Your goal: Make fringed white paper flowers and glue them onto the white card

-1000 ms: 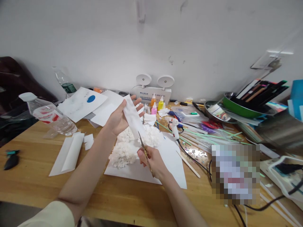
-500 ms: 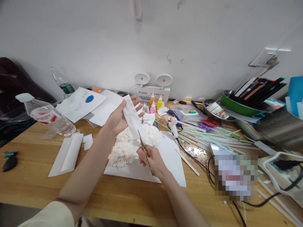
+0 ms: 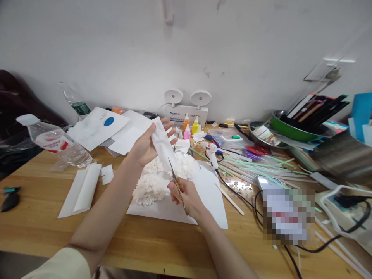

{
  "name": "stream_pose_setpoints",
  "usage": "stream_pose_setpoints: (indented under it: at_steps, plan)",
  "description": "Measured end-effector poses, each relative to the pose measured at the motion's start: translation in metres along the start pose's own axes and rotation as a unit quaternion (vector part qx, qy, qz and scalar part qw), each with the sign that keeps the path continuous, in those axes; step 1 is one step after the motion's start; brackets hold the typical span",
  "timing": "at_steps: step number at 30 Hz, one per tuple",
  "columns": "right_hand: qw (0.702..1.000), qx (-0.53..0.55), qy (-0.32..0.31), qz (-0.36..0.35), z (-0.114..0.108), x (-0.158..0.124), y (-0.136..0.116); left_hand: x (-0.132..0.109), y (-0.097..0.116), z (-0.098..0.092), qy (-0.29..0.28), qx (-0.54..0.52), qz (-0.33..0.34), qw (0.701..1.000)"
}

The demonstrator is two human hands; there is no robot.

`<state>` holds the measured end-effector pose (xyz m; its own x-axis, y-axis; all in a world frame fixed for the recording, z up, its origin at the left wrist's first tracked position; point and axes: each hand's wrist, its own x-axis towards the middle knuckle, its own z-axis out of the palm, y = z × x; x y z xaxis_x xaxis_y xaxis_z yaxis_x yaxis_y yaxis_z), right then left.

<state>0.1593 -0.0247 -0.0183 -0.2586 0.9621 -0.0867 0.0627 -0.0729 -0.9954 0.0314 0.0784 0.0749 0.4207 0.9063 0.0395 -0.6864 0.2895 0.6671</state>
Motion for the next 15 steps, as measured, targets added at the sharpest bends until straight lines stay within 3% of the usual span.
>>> stream_pose_setpoints:
  at_steps: [15]
  plan:
    - [0.999, 0.0, 0.021, 0.025, 0.0016, 0.0006, 0.008, 0.0054, 0.0005, -0.0073, 0.018, -0.009, 0.007, 1.0]
